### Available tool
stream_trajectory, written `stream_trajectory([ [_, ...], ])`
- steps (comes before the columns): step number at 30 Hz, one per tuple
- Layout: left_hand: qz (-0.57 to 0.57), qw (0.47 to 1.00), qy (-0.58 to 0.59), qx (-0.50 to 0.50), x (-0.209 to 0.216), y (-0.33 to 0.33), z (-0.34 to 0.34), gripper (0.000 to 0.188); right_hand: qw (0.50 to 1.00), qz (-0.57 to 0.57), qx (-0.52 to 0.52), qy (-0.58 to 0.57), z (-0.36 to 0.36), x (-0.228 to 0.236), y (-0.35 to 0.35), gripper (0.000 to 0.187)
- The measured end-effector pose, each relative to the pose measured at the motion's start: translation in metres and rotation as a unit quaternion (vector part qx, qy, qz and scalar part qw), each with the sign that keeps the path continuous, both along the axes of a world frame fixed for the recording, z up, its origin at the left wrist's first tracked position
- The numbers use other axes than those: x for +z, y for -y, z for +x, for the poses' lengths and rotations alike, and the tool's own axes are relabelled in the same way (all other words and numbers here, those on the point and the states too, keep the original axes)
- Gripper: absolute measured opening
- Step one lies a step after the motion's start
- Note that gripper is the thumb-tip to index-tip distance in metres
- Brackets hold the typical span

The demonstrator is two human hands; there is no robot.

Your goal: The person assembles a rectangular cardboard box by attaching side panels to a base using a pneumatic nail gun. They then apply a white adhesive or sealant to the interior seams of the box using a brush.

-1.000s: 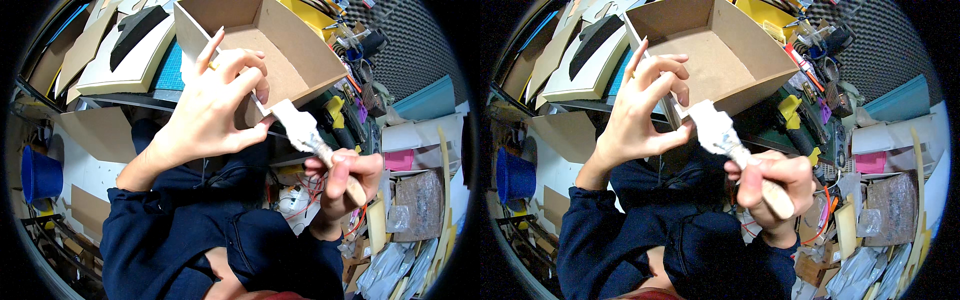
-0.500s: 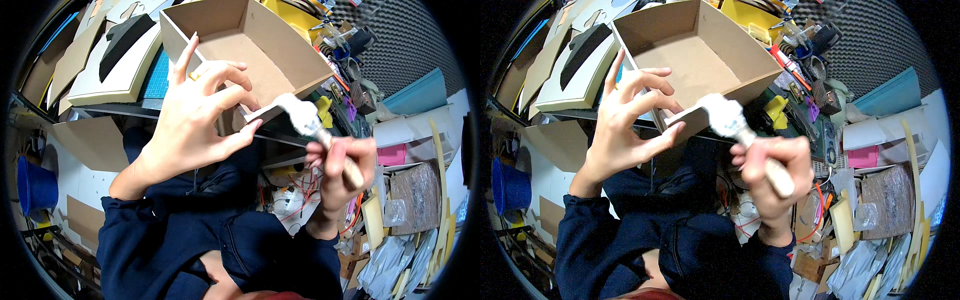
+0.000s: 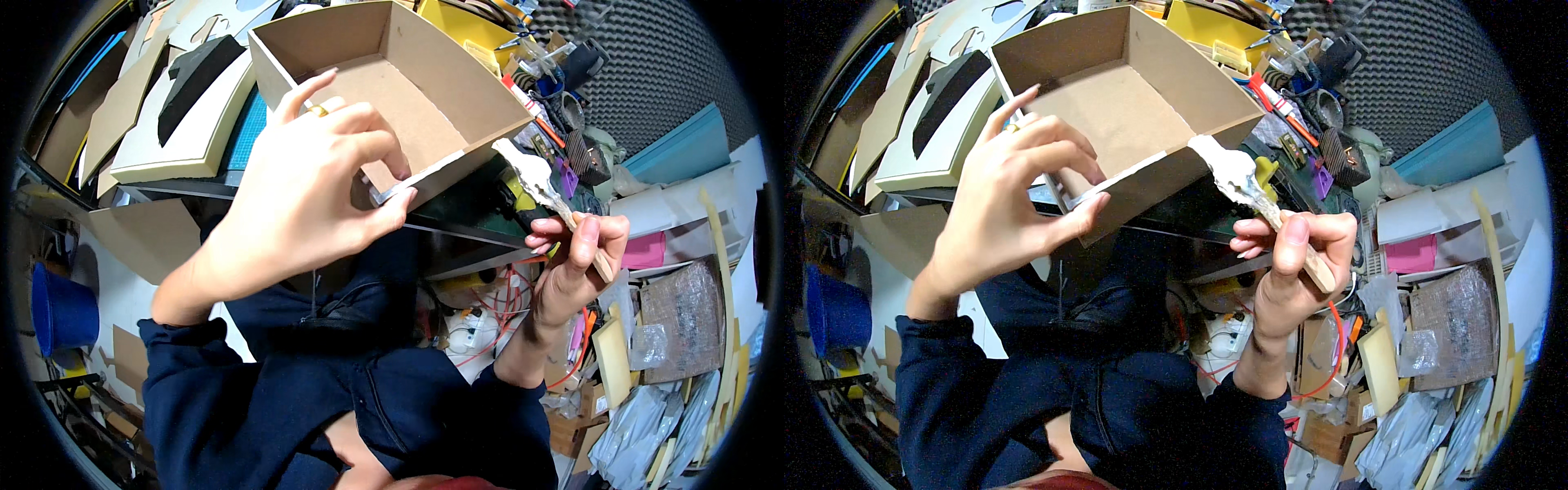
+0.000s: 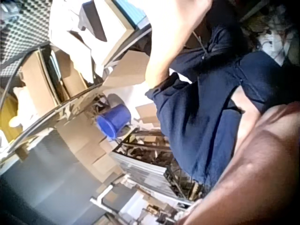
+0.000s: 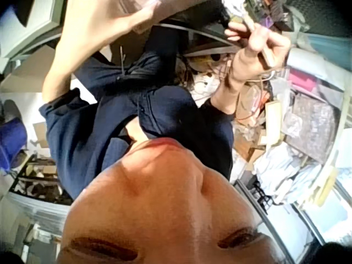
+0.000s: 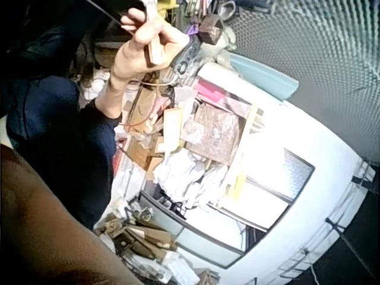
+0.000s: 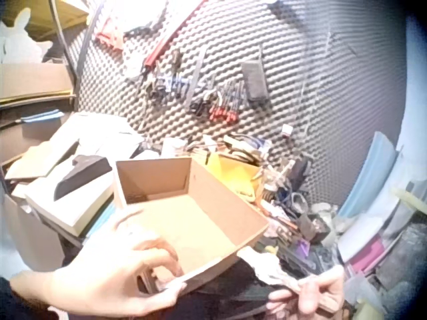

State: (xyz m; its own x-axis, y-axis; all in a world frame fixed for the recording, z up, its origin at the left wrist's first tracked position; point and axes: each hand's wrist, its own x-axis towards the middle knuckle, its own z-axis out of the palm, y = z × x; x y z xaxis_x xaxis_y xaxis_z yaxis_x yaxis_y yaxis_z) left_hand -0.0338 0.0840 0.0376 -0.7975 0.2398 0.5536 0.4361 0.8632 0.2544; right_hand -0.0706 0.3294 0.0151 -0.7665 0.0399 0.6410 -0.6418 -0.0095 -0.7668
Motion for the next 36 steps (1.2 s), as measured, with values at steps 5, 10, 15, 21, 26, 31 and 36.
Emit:
stream_trajectory([
  [5, -0.04, 0.997, 0.019, -0.065, 0.02, 0.001, -0.021, 0.026, 0.999, -0.027, -0.017, -0.009, -0.005, -0.012, -0.008, 0.024],
  [10, -0.05, 0.992, 0.101, -0.054, 0.039, -0.011, -0.035, 0.035, 0.996, -0.075, -0.04, 0.005, 0.0, -0.016, -0.013, 0.022],
  [15, -0.08, 0.985, 0.131, -0.079, 0.044, -0.029, -0.071, 0.039, 0.991, -0.101, -0.088, -0.004, -0.001, -0.027, -0.028, 0.021],
  [21, -0.104, 0.926, 0.36, -0.052, 0.059, -0.044, -0.116, 0.056, 0.985, -0.125, -0.119, -0.014, 0.003, -0.036, -0.039, 0.021],
  [26, -0.09, 0.882, 0.459, -0.061, 0.056, -0.06, -0.147, 0.065, 0.981, -0.139, -0.138, -0.005, 0.007, -0.037, -0.041, 0.022],
  [31, -0.059, 0.859, 0.505, -0.058, 0.046, -0.073, -0.162, 0.068, 0.979, -0.148, -0.142, -0.008, 0.006, -0.037, -0.045, 0.023],
  [36, -0.037, 0.975, 0.197, -0.099, 0.062, -0.049, -0.157, 0.041, 0.988, -0.102, -0.117, 0.002, 0.002, -0.033, -0.044, 0.023],
])
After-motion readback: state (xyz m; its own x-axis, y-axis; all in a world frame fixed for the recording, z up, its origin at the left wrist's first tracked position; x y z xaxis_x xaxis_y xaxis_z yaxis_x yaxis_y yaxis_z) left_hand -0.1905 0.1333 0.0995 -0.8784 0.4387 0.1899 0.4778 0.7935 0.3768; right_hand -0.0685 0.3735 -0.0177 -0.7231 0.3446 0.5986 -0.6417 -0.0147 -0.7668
